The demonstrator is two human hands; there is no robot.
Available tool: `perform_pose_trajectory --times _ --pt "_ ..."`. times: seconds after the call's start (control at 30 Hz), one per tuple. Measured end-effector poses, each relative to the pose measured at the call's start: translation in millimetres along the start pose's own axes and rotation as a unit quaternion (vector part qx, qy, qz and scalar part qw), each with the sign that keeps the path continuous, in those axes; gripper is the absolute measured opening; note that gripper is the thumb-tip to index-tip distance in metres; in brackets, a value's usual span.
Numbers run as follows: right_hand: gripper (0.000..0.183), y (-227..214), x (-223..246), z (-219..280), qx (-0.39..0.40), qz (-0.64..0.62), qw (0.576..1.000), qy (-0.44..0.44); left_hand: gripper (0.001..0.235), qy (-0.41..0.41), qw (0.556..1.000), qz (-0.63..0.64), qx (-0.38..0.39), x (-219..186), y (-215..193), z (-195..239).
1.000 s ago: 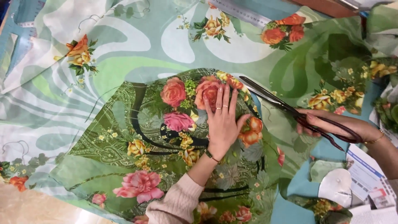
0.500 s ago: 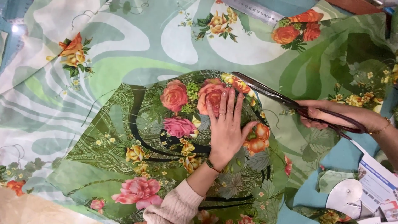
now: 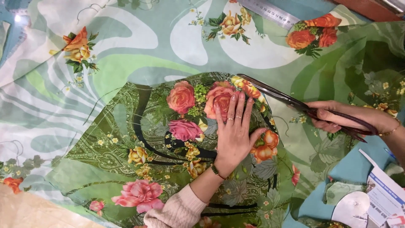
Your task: Cutting out garment components from floral fabric using tailor scissors and marking the fabric with chalk.
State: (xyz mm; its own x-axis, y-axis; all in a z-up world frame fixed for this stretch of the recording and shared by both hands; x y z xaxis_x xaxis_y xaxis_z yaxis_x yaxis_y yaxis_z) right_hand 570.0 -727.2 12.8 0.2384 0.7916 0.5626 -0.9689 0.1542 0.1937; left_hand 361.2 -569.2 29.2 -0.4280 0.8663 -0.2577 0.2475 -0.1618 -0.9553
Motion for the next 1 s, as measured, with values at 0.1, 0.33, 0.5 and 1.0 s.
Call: perform_pose_trajectory --times 0.1,0.33,0.5,1.0 --pt "0.058 -24 -30 -10 -0.036 -0.065 0.996 0.051 0.085 -0.001 1.000 -0.012 0.008 0 0 0" --pt "0.037 -29 -31 -13 0.006 -0.092 0.995 0.042 0.084 0.000 1.000 0.000 0.001 0 -2 -1" --pt "0.028 -30 -29 -10 0.004 -0.085 0.996 0.029 0.084 0.000 1.000 0.022 -0.009 0 -4 -1" --pt "0.030 -6 20 -5 0.025 -0.001 1.000 -0.002 0.086 -0.001 1.000 -0.005 0.006 0 2 0"
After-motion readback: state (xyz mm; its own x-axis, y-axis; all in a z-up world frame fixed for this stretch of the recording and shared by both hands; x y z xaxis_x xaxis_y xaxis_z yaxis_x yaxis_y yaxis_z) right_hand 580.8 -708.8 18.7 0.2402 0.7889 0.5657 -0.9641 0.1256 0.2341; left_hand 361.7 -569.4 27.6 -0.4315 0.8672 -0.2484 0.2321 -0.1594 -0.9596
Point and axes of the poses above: each hand's wrist, its own z-axis away from the middle knuckle, its own y-axis out of the palm, x = y × z, the point moved 7 cm from there along -z, towards the middle knuckle, and after that the axes turned 3 degrees about -x, right-handed, at the moved point
